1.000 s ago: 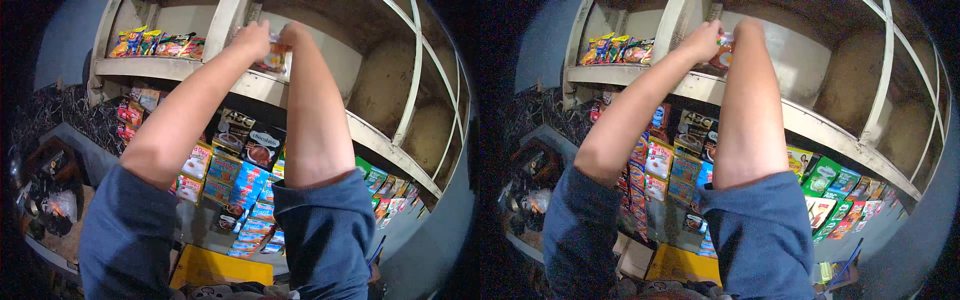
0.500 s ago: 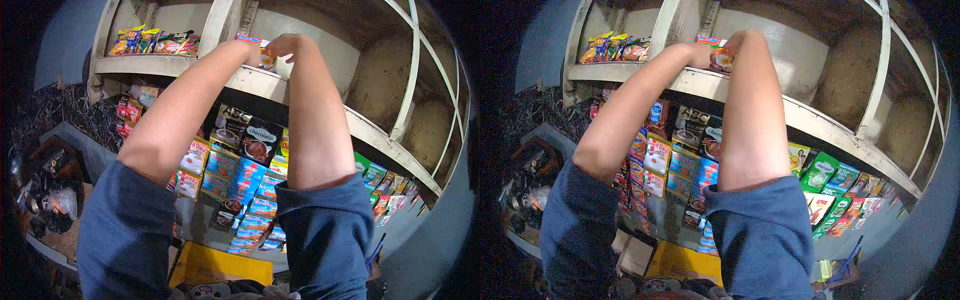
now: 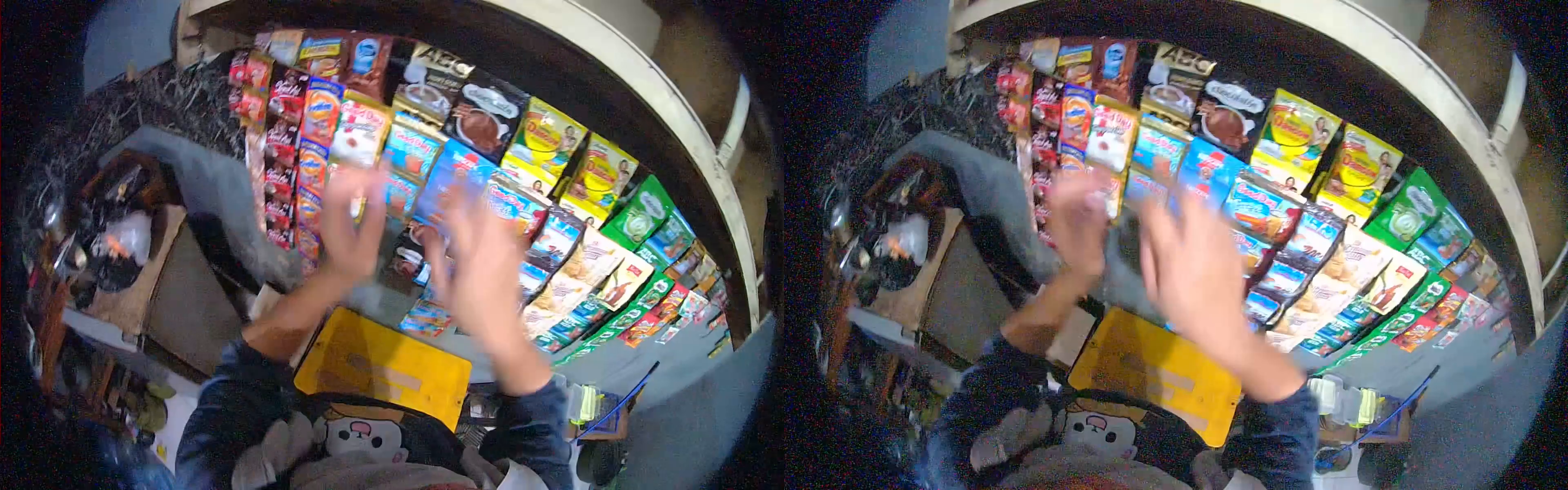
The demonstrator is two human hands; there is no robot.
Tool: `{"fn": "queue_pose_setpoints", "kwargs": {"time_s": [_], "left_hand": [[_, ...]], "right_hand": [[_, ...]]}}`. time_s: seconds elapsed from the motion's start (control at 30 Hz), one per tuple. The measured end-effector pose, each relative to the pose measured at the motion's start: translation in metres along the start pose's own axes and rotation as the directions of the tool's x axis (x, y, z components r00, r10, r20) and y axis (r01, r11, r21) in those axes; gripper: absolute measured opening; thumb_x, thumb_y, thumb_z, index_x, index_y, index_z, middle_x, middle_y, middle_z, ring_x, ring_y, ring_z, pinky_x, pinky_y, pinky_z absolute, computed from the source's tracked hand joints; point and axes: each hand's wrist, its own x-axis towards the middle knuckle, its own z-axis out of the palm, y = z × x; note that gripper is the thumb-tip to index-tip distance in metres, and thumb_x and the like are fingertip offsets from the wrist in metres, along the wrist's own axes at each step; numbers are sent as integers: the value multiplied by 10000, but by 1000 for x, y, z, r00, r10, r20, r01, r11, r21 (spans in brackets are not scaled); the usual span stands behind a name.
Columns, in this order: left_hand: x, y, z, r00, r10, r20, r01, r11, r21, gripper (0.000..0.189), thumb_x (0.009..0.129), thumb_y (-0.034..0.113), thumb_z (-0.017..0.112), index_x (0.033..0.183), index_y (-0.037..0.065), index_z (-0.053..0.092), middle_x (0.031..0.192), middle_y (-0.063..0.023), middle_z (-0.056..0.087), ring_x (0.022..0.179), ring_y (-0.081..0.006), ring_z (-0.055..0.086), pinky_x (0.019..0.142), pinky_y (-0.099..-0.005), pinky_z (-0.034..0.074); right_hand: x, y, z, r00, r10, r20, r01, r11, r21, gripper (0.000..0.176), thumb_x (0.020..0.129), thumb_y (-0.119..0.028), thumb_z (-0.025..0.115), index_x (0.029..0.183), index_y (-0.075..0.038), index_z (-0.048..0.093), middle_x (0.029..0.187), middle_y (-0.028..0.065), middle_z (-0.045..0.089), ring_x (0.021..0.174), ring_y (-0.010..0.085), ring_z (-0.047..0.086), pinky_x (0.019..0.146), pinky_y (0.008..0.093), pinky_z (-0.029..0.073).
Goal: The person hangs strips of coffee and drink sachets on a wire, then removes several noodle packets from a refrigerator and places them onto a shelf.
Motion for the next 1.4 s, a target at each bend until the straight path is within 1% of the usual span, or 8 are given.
{"fn": "queue_pose_setpoints", "kwargs": {"time_s": [0.13,0.27,0.6,0.67,0.7,0.83,1.07,1.4], "left_hand": [[-199,20,-69,404,-817,412,842,508,182,282,760,13,471,1037,28,420,1013,-83,469,968,-178,461,810,-318,390],[-299,58,-132,87,-938,336,986,130,107,314,753,21,500,1050,23,399,1015,-80,474,915,-155,484,786,-275,407],[-281,88,-158,95,-993,-74,994,90,59,308,756,-22,483,1049,27,403,1014,-59,473,860,-154,501,751,-275,418],[-306,88,-180,127,-992,20,866,102,-490,313,757,-48,463,1053,32,402,1012,-54,468,863,-150,501,730,-274,421],[-291,99,-182,321,-947,-21,943,318,98,316,762,-66,444,1054,47,402,1017,-51,457,871,-152,499,749,-271,416],[-292,124,-238,396,-888,-235,917,397,44,250,766,-36,461,992,58,409,935,-38,456,850,-117,479,757,-254,416],[-237,192,-312,-81,-789,-609,957,109,-268,267,759,64,460,1017,116,418,1019,-31,476,931,-203,515,738,-344,433],[-182,259,-464,-79,-748,-659,910,216,-354,265,801,59,414,1059,118,395,1081,-38,469,926,-170,507,747,-322,417]], "right_hand": [[-176,-3,100,859,57,508,-351,789,504,365,678,-49,585,1032,-69,498,1083,141,469,979,320,471,790,375,428],[-262,-33,120,676,32,736,-693,369,620,367,689,-50,605,1040,-55,494,1096,132,468,981,296,476,819,362,417],[-356,-55,166,504,-304,809,-708,391,588,352,748,-87,571,1083,-58,468,1041,122,513,922,236,527,776,319,450],[-361,-71,182,537,-321,780,-694,358,625,335,749,-88,564,1070,-46,478,1048,123,512,908,223,537,772,319,446],[-349,-86,188,542,-365,757,-687,326,649,335,749,-88,564,1070,-46,478,1048,123,512,908,223,537,772,319,446],[-282,-148,173,321,-600,733,-665,408,626,330,744,-90,555,1062,-36,487,1033,120,521,916,223,538,772,314,435],[-235,-240,149,594,-708,382,-533,9,846,312,752,-119,554,1046,-30,497,979,138,524,909,244,534,783,310,421],[-237,-402,133,331,-847,415,-582,163,797,327,746,-128,567,1057,-58,492,1004,106,512,897,215,532,776,305,423]]}}
